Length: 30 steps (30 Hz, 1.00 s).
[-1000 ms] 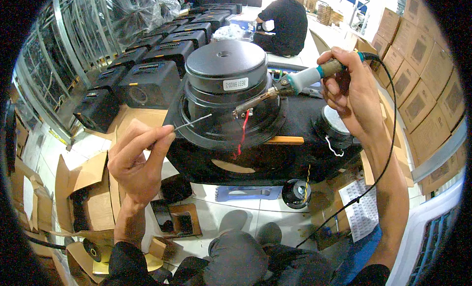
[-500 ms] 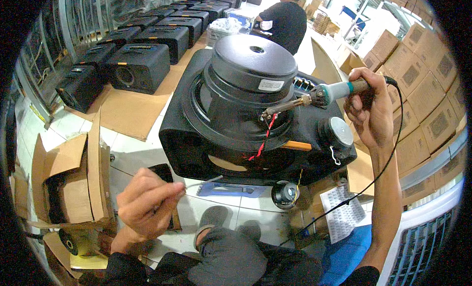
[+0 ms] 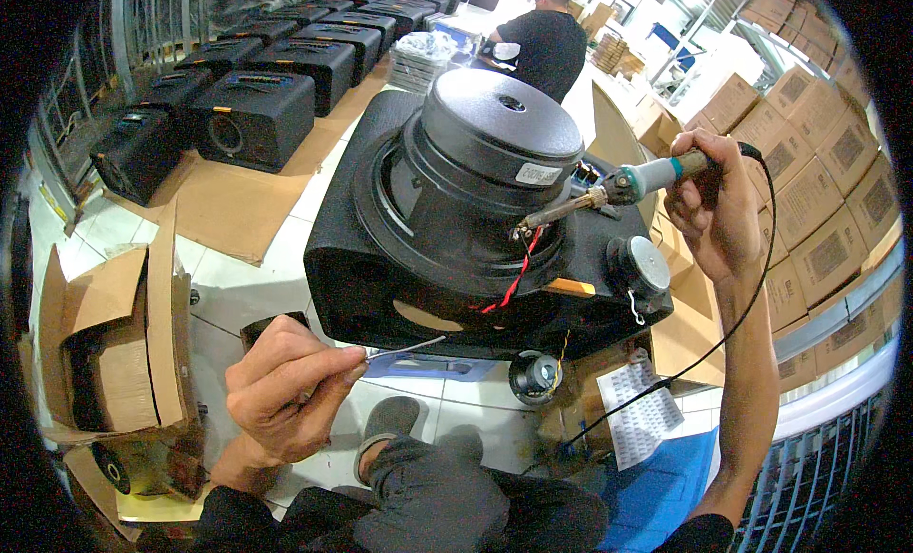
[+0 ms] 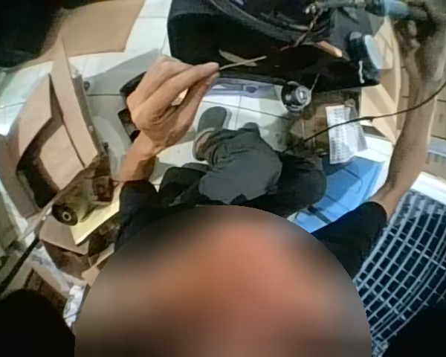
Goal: The person strips and twists wires on a speaker driver, then uses a soldering iron to attach wires to the terminals. The person repeats the process on a second speaker driver, soldering both red and white wires to the connection points.
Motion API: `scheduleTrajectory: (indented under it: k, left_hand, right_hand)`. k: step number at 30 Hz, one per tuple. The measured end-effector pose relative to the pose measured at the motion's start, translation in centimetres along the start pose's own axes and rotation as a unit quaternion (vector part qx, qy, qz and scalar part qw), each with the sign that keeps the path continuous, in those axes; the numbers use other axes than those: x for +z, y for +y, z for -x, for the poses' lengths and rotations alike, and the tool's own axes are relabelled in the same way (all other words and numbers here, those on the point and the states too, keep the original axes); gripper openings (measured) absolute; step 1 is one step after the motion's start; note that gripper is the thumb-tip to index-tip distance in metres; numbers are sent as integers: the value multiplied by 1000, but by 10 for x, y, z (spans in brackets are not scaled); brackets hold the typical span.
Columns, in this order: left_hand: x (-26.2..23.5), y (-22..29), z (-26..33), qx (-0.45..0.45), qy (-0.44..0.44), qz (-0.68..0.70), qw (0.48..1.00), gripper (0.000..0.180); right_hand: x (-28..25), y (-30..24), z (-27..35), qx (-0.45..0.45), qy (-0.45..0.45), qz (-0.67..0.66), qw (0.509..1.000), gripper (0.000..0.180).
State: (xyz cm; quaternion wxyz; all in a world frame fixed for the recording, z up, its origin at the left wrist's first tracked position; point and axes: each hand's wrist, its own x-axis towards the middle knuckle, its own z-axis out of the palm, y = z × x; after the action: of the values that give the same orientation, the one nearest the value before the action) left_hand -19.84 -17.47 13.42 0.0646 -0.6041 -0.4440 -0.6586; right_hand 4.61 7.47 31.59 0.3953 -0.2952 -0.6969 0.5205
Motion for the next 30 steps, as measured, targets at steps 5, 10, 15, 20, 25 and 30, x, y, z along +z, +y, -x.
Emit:
scheduleTrajectory:
  k: [5,10,15,20,25,30]
  left_hand:
    - [5,-2,-11,1,9,-1,1000,30]
    - [19,-13,-30,25,35,14,999,29]
    - [26,-15,-40,27,44,13,999,28]
    - [30,-21,-47,32,48,9,998,25]
    - [38,-26,-52,33,52,14,998,22]
    - [43,-27,-55,45,52,7,998,21]
  right_hand:
    - [-2,3,-1,-1,0,12,1000,28]
    - [-2,5,1,0,3,5,1000,30]
    - [-4,4,1,-10,2,-4,1000,30]
    - [-4,6,0,-19,-11,-16,1000,31]
    - [-4,6,0,-22,-33,-15,999,30]
    - [-5,5,1,-23,-27,-8,999,31]
